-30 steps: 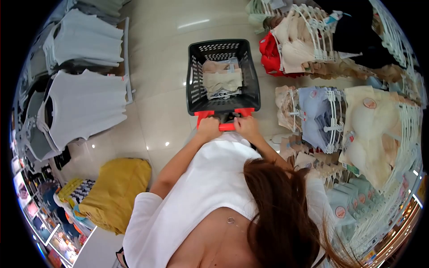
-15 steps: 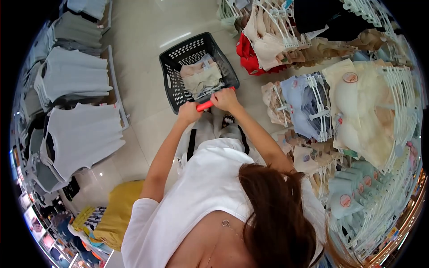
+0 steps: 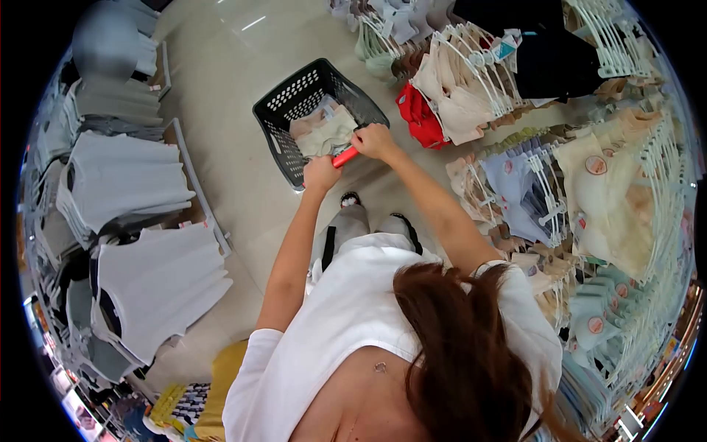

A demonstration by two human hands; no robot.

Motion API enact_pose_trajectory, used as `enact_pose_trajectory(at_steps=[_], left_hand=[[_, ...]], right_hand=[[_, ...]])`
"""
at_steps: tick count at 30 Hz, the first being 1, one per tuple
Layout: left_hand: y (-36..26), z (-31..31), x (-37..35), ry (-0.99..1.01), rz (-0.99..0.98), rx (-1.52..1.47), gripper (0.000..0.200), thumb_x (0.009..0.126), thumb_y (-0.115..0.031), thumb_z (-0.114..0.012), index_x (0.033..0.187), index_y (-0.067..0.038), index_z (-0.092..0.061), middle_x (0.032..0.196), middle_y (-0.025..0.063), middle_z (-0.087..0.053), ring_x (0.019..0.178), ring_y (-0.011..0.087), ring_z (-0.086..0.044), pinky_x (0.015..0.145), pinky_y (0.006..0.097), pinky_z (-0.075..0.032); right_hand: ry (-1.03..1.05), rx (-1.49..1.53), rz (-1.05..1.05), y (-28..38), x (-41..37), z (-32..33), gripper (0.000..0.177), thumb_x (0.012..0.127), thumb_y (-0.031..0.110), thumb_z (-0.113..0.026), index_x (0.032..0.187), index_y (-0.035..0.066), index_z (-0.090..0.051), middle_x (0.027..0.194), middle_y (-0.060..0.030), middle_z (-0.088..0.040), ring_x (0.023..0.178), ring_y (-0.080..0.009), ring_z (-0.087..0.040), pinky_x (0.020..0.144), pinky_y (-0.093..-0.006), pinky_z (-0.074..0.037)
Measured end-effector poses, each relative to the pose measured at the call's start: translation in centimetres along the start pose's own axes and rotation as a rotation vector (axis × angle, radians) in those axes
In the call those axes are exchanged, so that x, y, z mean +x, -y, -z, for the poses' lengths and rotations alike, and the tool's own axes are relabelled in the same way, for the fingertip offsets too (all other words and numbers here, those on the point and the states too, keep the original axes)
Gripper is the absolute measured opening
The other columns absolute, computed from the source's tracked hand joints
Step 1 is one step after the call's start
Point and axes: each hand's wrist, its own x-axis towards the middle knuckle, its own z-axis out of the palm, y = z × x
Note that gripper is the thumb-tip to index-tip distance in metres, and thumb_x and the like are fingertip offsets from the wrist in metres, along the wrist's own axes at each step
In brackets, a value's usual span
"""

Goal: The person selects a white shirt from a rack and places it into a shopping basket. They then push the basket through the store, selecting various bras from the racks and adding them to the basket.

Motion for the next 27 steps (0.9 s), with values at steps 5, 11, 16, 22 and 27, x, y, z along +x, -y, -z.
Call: enact_pose_trajectory(at_steps=[5, 11, 16, 22, 27], left_hand=[[2.6, 2.4, 4.9, 0.012, -0.016, 0.018, 0.028, 0.07, -0.034, -0.062, 0.085, -0.011, -0.067, 0.079, 0.0171, -0.065, 0.077, 0.0329, -0.063, 0.071, 0.0416, -0.051], [5.4, 5.7, 10.4, 0.021, -0.013, 0.014, 0.029, 0.071, -0.034, -0.061, 0.088, -0.011, -0.068, 0.081, 0.0185, -0.064, 0.078, 0.0346, -0.063, 0.072, 0.042, -0.05], [8.1, 6.6, 13.4, -0.023, -0.033, 0.013, 0.027, 0.071, -0.033, -0.062, 0.087, -0.013, -0.068, 0.077, 0.0172, -0.064, 0.076, 0.0343, -0.062, 0.071, 0.043, -0.05], [9.9, 7.8, 17.1, 0.1, 0.049, -0.079, 0.03, 0.07, -0.033, -0.064, 0.092, -0.012, -0.067, 0.078, 0.0179, -0.064, 0.078, 0.0352, -0.061, 0.072, 0.0428, -0.049], [10.9, 8.1, 18.0, 0.062, -0.012, -0.071, 0.029, 0.073, -0.035, -0.063, 0.092, -0.013, -0.067, 0.081, 0.0185, -0.064, 0.08, 0.0357, -0.061, 0.073, 0.043, -0.048]], right_hand=[[-0.131, 0.191, -0.119, -0.3, 2.8, -0.9, 0.018, 0.075, 0.018, -0.057, 0.086, 0.006, -0.064, 0.088, -0.0145, -0.063, 0.091, -0.0321, -0.057, 0.079, -0.0394, -0.045], [-0.607, 0.264, -0.331, -3.7, 0.4, 5.7, 0.044, 0.074, 0.006, -0.058, 0.116, 0.001, -0.046, 0.114, -0.0165, -0.051, 0.107, -0.0314, -0.049, 0.092, -0.0372, -0.038], [-1.035, 0.021, -0.458, -9.3, 0.7, 18.4, 0.034, 0.075, 0.005, -0.057, 0.107, -0.001, -0.049, 0.105, -0.0162, -0.054, 0.101, -0.0317, -0.051, 0.087, -0.0387, -0.04], [-0.617, -0.474, -0.53, -12.3, 1.4, 18.7, 0.019, 0.073, 0.014, -0.061, 0.087, 0.003, -0.054, 0.089, -0.0152, -0.055, 0.087, -0.0337, -0.052, 0.078, -0.0428, -0.042], [-0.567, -0.357, -0.693, -13.5, 1.4, 17.7, 0.017, 0.075, 0.018, -0.062, 0.087, 0.008, -0.054, 0.076, -0.0107, -0.059, 0.078, -0.0305, -0.058, 0.073, -0.0428, -0.045]])
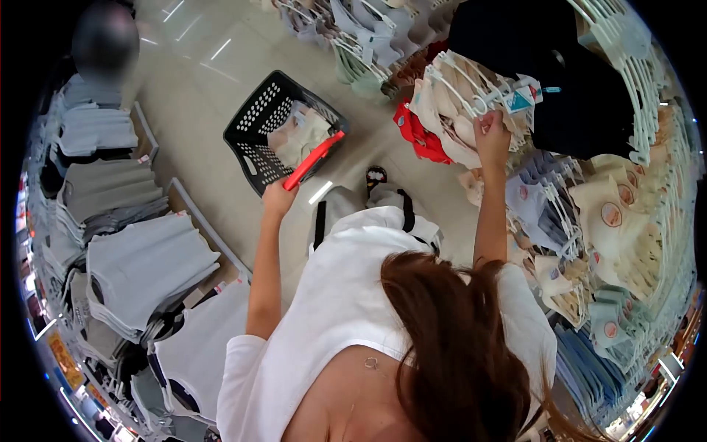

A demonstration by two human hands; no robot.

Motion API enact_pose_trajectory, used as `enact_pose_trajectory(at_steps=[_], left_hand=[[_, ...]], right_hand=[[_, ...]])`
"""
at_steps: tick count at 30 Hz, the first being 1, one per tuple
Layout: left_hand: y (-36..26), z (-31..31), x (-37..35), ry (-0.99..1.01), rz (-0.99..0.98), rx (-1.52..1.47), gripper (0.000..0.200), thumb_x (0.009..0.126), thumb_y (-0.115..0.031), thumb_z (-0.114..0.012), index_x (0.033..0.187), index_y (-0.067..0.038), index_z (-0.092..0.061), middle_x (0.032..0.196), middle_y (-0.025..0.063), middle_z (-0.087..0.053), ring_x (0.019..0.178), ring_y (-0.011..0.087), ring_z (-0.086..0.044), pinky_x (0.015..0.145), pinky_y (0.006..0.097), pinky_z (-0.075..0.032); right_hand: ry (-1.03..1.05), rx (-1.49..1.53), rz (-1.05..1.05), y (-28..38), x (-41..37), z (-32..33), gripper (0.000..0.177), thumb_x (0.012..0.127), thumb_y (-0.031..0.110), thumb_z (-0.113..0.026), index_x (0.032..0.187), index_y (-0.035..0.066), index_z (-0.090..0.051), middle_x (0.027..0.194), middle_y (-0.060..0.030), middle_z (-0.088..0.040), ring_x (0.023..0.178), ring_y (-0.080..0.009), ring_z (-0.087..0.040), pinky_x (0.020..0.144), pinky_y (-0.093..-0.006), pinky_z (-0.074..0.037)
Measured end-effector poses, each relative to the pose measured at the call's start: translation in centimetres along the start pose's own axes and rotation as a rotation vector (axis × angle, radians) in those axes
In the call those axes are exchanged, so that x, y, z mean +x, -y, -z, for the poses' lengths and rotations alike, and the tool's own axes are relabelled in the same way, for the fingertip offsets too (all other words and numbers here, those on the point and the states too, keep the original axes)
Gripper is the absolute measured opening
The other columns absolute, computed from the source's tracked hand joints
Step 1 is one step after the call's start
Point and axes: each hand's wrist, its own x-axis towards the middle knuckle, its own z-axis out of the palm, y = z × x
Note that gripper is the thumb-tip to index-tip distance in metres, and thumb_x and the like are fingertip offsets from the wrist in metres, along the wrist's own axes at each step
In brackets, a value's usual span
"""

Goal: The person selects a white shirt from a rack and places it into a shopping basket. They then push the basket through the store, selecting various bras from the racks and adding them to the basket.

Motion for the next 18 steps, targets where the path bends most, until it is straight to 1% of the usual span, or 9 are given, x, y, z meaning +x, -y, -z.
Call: enact_pose_trajectory(at_steps=[2, 7, 9, 10, 12, 15, 16, 17, 18], left_hand=[[-0.5, 0.5, 0.2, 0.059, 0.061, 0.036, 0.028, 0.073, -0.035, -0.063, 0.091, -0.014, -0.067, 0.082, 0.0189, -0.064, 0.08, 0.0359, -0.061, 0.073, 0.0431, -0.048], [-1.9, 2.5, 0.3, 0.092, -0.164, 0.223, 0.041, 0.072, -0.031, -0.068, 0.1, -0.004, -0.057, 0.095, 0.0193, -0.059, 0.089, 0.0374, -0.057, 0.077, 0.0435, -0.046], [-4.9, 4.2, 0.1, -0.093, -0.393, -0.09, 0.038, 0.074, -0.02, -0.067, 0.105, 0.0, -0.055, 0.098, 0.0195, -0.056, 0.091, 0.0369, -0.055, 0.081, 0.0417, -0.045], [-7.3, 5.3, 0.1, -0.036, -0.416, -0.25, 0.041, 0.075, -0.018, -0.067, 0.109, 0.002, -0.054, 0.105, 0.0208, -0.055, 0.098, 0.0339, -0.054, 0.083, 0.0387, -0.045], [-11.5, 5.3, -0.1, 0.298, -0.437, -0.875, 0.052, 0.082, -0.019, -0.063, 0.126, 0.001, -0.041, 0.124, 0.0149, -0.049, 0.114, 0.0244, -0.048, 0.096, 0.0322, -0.036], [-20.7, 9.5, -1.4, 0.779, -0.546, -1.616, 0.057, 0.091, -0.039, -0.042, 0.133, -0.002, -0.031, 0.131, 0.0167, -0.04, 0.124, 0.0254, -0.037, 0.104, 0.039, -0.028], [-21.5, 11.2, -1.3, 0.8, -0.556, -1.617, 0.057, 0.091, -0.039, -0.042, 0.133, -0.002, -0.031, 0.131, 0.0167, -0.04, 0.124, 0.0254, -0.037, 0.104, 0.039, -0.028], [-21.9, 12.9, -1.1, 0.859, -0.504, -1.738, 0.055, 0.092, -0.038, -0.038, 0.133, -0.003, -0.031, 0.13, 0.0178, -0.041, 0.124, 0.0271, -0.038, 0.103, 0.0408, -0.029], [-22.1, 14.4, -0.8, 0.915, -0.451, -1.858, 0.053, 0.093, -0.038, -0.034, 0.133, -0.003, -0.03, 0.129, 0.019, -0.042, 0.123, 0.0289, -0.038, 0.102, 0.0426, -0.03]], right_hand=[[0.031, 0.341, -0.173, 0.5, -0.1, 0.0, 0.018, 0.078, 0.019, -0.062, 0.087, 0.006, -0.054, 0.081, -0.0125, -0.062, 0.072, -0.0324, -0.06, 0.066, -0.0418, -0.048], [0.143, 0.258, -0.231, 2.8, -1.2, 0.5, 0.022, 0.081, 0.021, -0.058, 0.099, 0.007, -0.055, 0.076, -0.017, -0.062, 0.068, -0.0318, -0.062, 0.058, -0.0385, -0.046], [0.205, 0.315, -0.292, 6.4, -1.7, 3.1, 0.021, 0.082, 0.02, -0.057, 0.098, 0.007, -0.055, 0.075, -0.016, -0.062, 0.067, -0.0314, -0.062, 0.057, -0.0379, -0.046], [0.279, 0.365, -0.336, 8.2, -2.1, 4.5, 0.02, 0.082, 0.02, -0.057, 0.098, 0.007, -0.056, 0.074, -0.015, -0.062, 0.065, -0.0311, -0.061, 0.056, -0.0373, -0.046], [0.344, 0.404, -0.292, 12.3, -2.6, 6.9, 0.017, 0.084, 0.009, -0.054, 0.099, 0.002, -0.055, 0.067, -0.0097, -0.059, 0.058, -0.0122, -0.054, 0.056, -0.0277, -0.043], [0.372, 0.503, -0.006, 20.5, -1.7, 10.5, 0.027, 0.081, 0.005, -0.055, 0.108, 0.004, -0.054, 0.088, -0.0123, -0.058, 0.072, -0.0155, -0.056, 0.062, -0.0286, -0.044], [0.337, 0.517, 0.177, 22.3, -1.4, 10.9, 0.03, 0.08, 0.003, -0.055, 0.11, 0.005, -0.055, 0.098, -0.0133, -0.057, 0.079, -0.017, -0.056, 0.065, -0.0283, -0.045], [0.415, 0.559, 0.199, 22.3, -0.9, 11.2, 0.032, 0.077, -0.001, -0.055, 0.108, 0.005, -0.057, 0.113, -0.0118, -0.052, 0.088, -0.0199, -0.055, 0.068, -0.0276, -0.046], [0.387, 0.581, 0.167, 22.4, 0.2, 13.4, 0.032, 0.075, -0.002, -0.055, 0.106, 0.004, -0.057, 0.113, -0.0103, -0.052, 0.087, -0.0215, -0.057, 0.072, -0.0294, -0.046]])
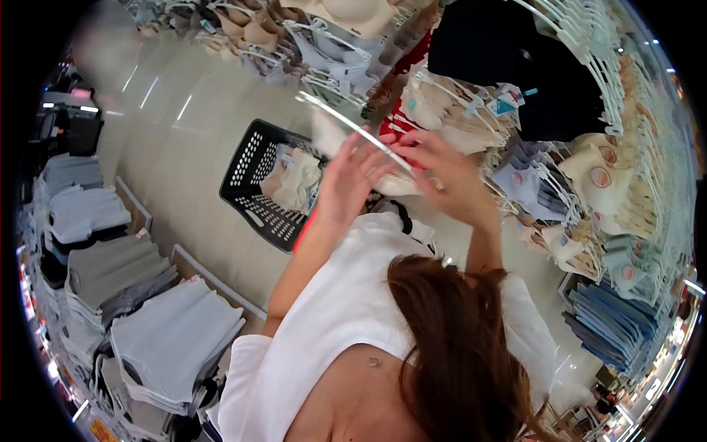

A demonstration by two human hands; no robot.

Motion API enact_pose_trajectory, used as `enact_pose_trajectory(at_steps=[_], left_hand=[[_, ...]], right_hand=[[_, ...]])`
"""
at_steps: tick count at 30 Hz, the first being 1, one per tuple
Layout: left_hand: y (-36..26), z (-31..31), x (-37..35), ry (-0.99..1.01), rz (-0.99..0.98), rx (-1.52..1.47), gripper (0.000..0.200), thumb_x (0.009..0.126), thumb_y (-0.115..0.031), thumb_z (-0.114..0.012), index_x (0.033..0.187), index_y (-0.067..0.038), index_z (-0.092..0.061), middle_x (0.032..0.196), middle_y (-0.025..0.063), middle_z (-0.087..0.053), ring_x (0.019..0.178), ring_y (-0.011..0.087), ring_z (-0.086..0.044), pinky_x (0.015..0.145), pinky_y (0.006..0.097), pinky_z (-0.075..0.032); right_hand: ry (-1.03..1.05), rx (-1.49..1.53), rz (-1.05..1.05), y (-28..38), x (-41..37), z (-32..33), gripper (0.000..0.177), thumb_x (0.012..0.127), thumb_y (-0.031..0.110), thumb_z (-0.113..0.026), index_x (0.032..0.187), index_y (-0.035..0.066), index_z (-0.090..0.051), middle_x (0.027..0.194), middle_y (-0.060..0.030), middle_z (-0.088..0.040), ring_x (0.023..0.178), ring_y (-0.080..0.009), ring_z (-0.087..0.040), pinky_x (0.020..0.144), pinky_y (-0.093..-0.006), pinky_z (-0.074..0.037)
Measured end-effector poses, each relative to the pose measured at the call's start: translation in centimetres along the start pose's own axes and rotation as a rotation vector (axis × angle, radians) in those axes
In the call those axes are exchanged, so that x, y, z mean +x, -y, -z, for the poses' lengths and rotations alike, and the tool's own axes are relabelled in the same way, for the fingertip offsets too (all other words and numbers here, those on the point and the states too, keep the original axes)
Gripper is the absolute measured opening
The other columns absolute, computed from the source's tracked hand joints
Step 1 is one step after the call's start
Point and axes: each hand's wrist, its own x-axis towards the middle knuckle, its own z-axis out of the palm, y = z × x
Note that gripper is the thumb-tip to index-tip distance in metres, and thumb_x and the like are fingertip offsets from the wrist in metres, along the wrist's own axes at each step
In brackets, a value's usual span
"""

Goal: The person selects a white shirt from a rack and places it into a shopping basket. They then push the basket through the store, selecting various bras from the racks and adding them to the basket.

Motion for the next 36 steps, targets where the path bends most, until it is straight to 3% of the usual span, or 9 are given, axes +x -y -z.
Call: enact_pose_trajectory(at_steps=[2, 6, 12, 16, 19, 23, 28, 32, 36], left_hand=[[-2.1, -0.7, -0.4, -0.074, -0.003, 0.004, 0.064, 0.086, -0.042, -0.043, 0.13, 0.002, -0.032, 0.123, 0.0211, -0.045, 0.118, 0.0369, -0.041, 0.103, 0.0459, -0.029], [-3.9, -0.6, -1.1, -0.102, -0.096, -0.005, 0.061, 0.082, -0.037, -0.049, 0.126, 0.003, -0.036, 0.115, 0.0197, -0.05, 0.114, 0.0388, -0.044, 0.103, 0.0538, -0.026], [-5.4, -0.1, -1.1, 0.043, -0.092, -0.13, 0.044, 0.083, -0.035, -0.047, 0.111, 0.0, -0.047, 0.116, 0.0223, -0.049, 0.114, 0.0386, -0.043, 0.101, 0.0575, -0.027], [-4.9, -0.5, -1.4, -0.026, -0.14, 0.065, 0.046, 0.085, -0.034, -0.045, 0.115, 0.001, -0.045, 0.125, 0.0248, -0.041, 0.119, 0.0366, -0.039, 0.102, 0.054, -0.029], [-4.7, -2.0, -1.4, 0.151, -0.13, 0.177, 0.064, 0.085, -0.041, -0.045, 0.129, 0.003, -0.032, 0.135, 0.026, -0.031, 0.126, 0.0366, -0.032, 0.105, 0.046, -0.025], [-3.8, -3.6, -0.6, 0.314, -0.16, 0.035, 0.067, 0.084, -0.034, -0.049, 0.135, -0.001, -0.022, 0.141, 0.0219, -0.023, 0.132, 0.0322, -0.022, 0.108, 0.04, -0.018], [-4.0, -3.1, -0.5, 0.084, -0.167, 0.006, 0.073, 0.081, -0.038, -0.049, 0.133, 0.006, -0.025, 0.139, 0.0275, -0.023, 0.132, 0.0375, -0.02, 0.109, 0.0411, -0.016], [-3.8, -1.8, -2.2, 0.081, -0.18, 0.027, 0.067, 0.081, -0.033, -0.049, 0.134, 0.001, -0.027, 0.134, 0.0222, -0.034, 0.126, 0.0353, -0.031, 0.107, 0.0443, -0.02], [-4.9, -0.8, -3.7, 0.041, -0.302, 0.003, 0.062, 0.079, -0.033, -0.049, 0.13, -0.001, -0.032, 0.11, 0.0153, -0.048, 0.11, 0.032, -0.045, 0.098, 0.0523, -0.031]], right_hand=[[-0.361, -0.298, 0.338, -1.9, 0.3, 4.7, 0.028, 0.074, -0.005, -0.055, 0.1, 0.003, -0.058, 0.103, -0.0082, -0.057, 0.086, -0.0214, -0.058, 0.076, -0.0303, -0.047], [-1.071, -0.749, 0.236, -1.4, 1.9, 14.2, 0.02, 0.08, 0.009, -0.062, 0.099, 0.005, -0.062, 0.093, -0.0081, -0.06, 0.085, -0.0207, -0.057, 0.074, -0.0296, -0.045], [-0.821, -1.018, -0.056, -3.7, 4.0, 18.2, 0.032, 0.078, 0.031, -0.066, 0.095, 0.004, -0.063, 0.072, -0.0111, -0.064, 0.07, -0.0311, -0.062, 0.068, -0.0353, -0.047], [-0.604, -0.557, -0.391, 3.5, 2.2, 16.1, 0.024, 0.079, 0.024, -0.066, 0.092, 0.004, -0.065, 0.063, -0.0036, -0.06, 0.05, -0.0105, -0.054, 0.047, -0.023, -0.042], [-0.588, -0.507, -0.272, 6.2, 1.2, 12.1, 0.021, 0.081, 0.019, -0.064, 0.097, 0.005, -0.065, 0.061, -0.0012, -0.059, 0.048, -0.004, -0.05, 0.043, -0.0198, -0.039], [-0.281, -0.494, 0.034, 6.1, 1.7, 4.8, 0.016, 0.077, 0.005, -0.058, 0.092, 0.004, -0.062, 0.075, -0.0124, -0.062, 0.066, -0.0285, -0.061, 0.059, -0.0347, -0.048], [0.189, -0.164, 0.116, 4.3, 3.0, 0.7, 0.027, 0.085, 0.009, -0.052, 0.112, 0.007, -0.055, 0.083, -0.0116, -0.054, 0.076, -0.0298, -0.055, 0.069, -0.0371, -0.045], [0.194, 0.477, -0.126, -4.7, 3.4, 2.2, 0.026, 0.091, 0.019, -0.049, 0.104, -0.001, -0.059, 0.088, -0.006, -0.06, 0.075, -0.0149, -0.056, 0.068, -0.0289, -0.046], [0.28, 0.393, -0.523, -24.6, 0.6, -1.4, 0.033, 0.09, 0.03, -0.048, 0.092, 0.001, -0.063, 0.086, -0.0077, -0.063, 0.072, -0.0126, -0.059, 0.069, -0.0232, -0.047]])
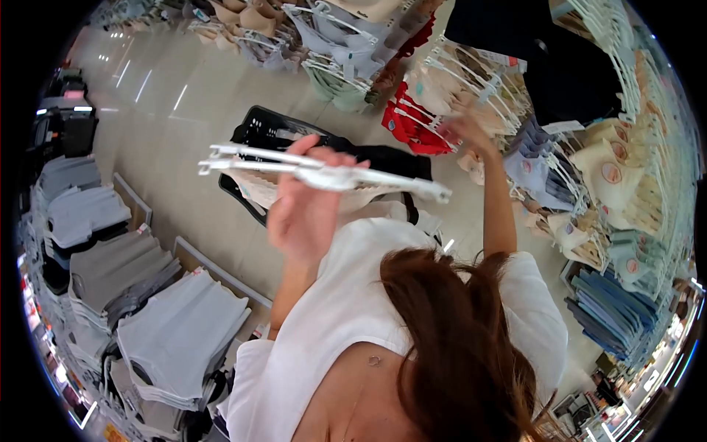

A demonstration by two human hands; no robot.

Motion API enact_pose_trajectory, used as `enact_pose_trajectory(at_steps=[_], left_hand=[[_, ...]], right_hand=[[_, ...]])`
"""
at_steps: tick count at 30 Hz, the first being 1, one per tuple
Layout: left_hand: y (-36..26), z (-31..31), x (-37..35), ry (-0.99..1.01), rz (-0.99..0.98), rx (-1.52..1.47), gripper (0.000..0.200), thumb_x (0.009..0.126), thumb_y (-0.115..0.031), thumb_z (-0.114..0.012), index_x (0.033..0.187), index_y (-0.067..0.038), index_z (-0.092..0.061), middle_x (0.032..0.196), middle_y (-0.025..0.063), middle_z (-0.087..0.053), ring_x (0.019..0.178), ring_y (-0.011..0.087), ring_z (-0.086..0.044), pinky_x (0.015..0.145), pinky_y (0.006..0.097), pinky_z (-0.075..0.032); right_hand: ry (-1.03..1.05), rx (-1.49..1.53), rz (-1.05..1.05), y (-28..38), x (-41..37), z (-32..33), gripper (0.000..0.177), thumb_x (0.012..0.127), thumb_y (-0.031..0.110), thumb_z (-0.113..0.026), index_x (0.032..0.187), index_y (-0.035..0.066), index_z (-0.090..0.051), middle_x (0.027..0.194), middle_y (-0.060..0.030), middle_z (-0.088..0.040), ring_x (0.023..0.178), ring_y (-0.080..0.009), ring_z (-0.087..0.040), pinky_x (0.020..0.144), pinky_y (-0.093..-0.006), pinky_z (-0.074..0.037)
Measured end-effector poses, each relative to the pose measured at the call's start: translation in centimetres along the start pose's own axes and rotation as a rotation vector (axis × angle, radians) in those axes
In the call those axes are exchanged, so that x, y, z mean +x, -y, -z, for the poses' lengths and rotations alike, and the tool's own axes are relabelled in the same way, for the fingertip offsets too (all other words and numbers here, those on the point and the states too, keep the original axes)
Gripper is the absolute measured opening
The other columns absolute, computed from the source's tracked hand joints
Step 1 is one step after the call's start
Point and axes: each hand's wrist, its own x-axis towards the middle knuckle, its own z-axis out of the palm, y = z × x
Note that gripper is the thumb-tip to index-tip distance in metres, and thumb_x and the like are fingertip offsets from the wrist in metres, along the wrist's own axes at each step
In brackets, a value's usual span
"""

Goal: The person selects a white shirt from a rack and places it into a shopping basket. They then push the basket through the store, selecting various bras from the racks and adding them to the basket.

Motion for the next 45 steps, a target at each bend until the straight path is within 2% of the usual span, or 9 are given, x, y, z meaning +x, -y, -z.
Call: enact_pose_trajectory(at_steps=[4, 10, 15, 22, 25, 26, 29, 32, 45], left_hand=[[-1.6, -0.2, -1.3, -0.199, -0.018, -0.223, 0.031, 0.08, -0.028, -0.047, 0.103, -0.009, -0.043, 0.087, 0.0057, -0.043, 0.084, 0.0205, -0.043, 0.083, 0.0463, -0.039], [0.1, -1.9, -0.9, -0.459, -0.026, -0.186, 0.043, 0.075, -0.035, -0.056, 0.105, -0.009, -0.041, 0.094, 0.0033, -0.041, 0.087, 0.018, -0.04, 0.084, 0.042, -0.032], [1.4, -3.1, -0.7, -0.503, -0.034, -0.105, 0.069, 0.072, -0.031, -0.062, 0.126, 0.001, -0.032, 0.116, 0.0091, -0.036, 0.1, 0.0204, -0.038, 0.082, 0.0427, -0.033], [2.4, -4.3, -0.6, -0.611, -0.092, -0.077, 0.073, 0.071, -0.031, -0.062, 0.127, 0.003, -0.031, 0.12, 0.0106, -0.034, 0.102, 0.0213, -0.039, 0.082, 0.043, -0.034], [2.7, -4.4, -0.6, -0.557, -0.063, -0.087, 0.074, 0.072, -0.032, -0.062, 0.128, 0.003, -0.029, 0.12, 0.0112, -0.034, 0.103, 0.0223, -0.039, 0.083, 0.0438, -0.034], [2.9, -4.1, -0.6, -0.554, -0.066, -0.087, 0.074, 0.072, -0.032, -0.062, 0.128, 0.003, -0.029, 0.12, 0.0112, -0.034, 0.103, 0.0223, -0.039, 0.083, 0.0438, -0.034], [3.3, -2.9, -0.7, -0.33, -0.016, -0.141, 0.079, 0.077, -0.043, -0.055, 0.134, 0.001, -0.026, 0.137, 0.0161, -0.033, 0.117, 0.0278, -0.04, 0.097, 0.0505, -0.031], [3.3, -3.6, -0.3, -0.453, -0.011, 0.069, 0.079, 0.078, -0.044, -0.053, 0.136, 0.002, -0.024, 0.14, 0.0201, -0.027, 0.124, 0.0319, -0.034, 0.102, 0.051, -0.026], [3.9, -2.5, 2.4, -0.355, -0.114, 0.201, 0.073, 0.085, -0.047, -0.04, 0.133, 0.006, -0.026, 0.14, 0.024, -0.024, 0.132, 0.0362, -0.022, 0.109, 0.043, -0.018]], right_hand=[[0.045, -0.141, -0.632, -10.7, 4.9, -1.1, 0.033, 0.075, 0.029, -0.059, 0.091, 0.0, -0.063, 0.082, -0.0098, -0.065, 0.064, -0.0175, -0.064, 0.057, -0.0318, -0.051], [-0.333, -0.27, -0.378, -29.9, 13.2, -2.4, 0.05, 0.065, 0.025, -0.062, 0.108, 0.001, -0.057, 0.1, -0.0194, -0.062, 0.094, -0.0306, -0.061, 0.082, -0.0373, -0.047], [-0.423, -0.406, -0.708, -23.2, 12.2, -4.3, 0.088, 0.06, 0.025, -0.069, 0.136, 0.013, -0.027, 0.145, -0.011, -0.02, 0.135, -0.0268, -0.015, 0.106, -0.0563, -0.011], [-0.452, -0.521, -0.603, -23.7, 12.6, -4.5, 0.099, 0.06, 0.042, -0.072, 0.141, 0.017, -0.019, 0.146, -0.007, -0.021, 0.135, -0.0296, -0.014, 0.102, -0.0638, -0.006], [-0.063, -0.437, -0.516, -31.1, 14.2, -3.6, 0.089, 0.063, 0.043, -0.072, 0.136, 0.014, -0.03, 0.138, -0.0114, -0.037, 0.131, -0.0331, -0.027, 0.101, -0.0638, -0.01], [-0.124, -0.314, -0.346, -35.0, 14.6, -4.7, 0.065, 0.071, 0.034, -0.068, 0.127, 0.012, -0.043, 0.119, -0.0114, -0.054, 0.11, -0.0324, -0.052, 0.091, -0.0574, -0.036], [-0.249, 0.2, -0.352, -26.9, 13.5, -6.8, 0.026, 0.079, 0.023, -0.064, 0.097, 0.006, -0.059, 0.06, 0.0001, -0.053, 0.045, -0.01, -0.049, 0.039, -0.0239, -0.04], [-0.431, -0.189, -0.093, -23.6, 13.2, -8.5, 0.018, 0.081, 0.021, -0.06, 0.091, 0.006, -0.061, 0.057, 0.0009, -0.05, 0.044, -0.0095, -0.046, 0.038, -0.0242, -0.037], [0.233, 0.087, 0.36, 19.2, 1.4, -3.9, 0.02, 0.088, 0.018, -0.055, 0.093, -0.001, -0.059, 0.057, 0.0014, -0.049, 0.05, -0.0052, -0.038, 0.045, -0.0233, -0.031]])
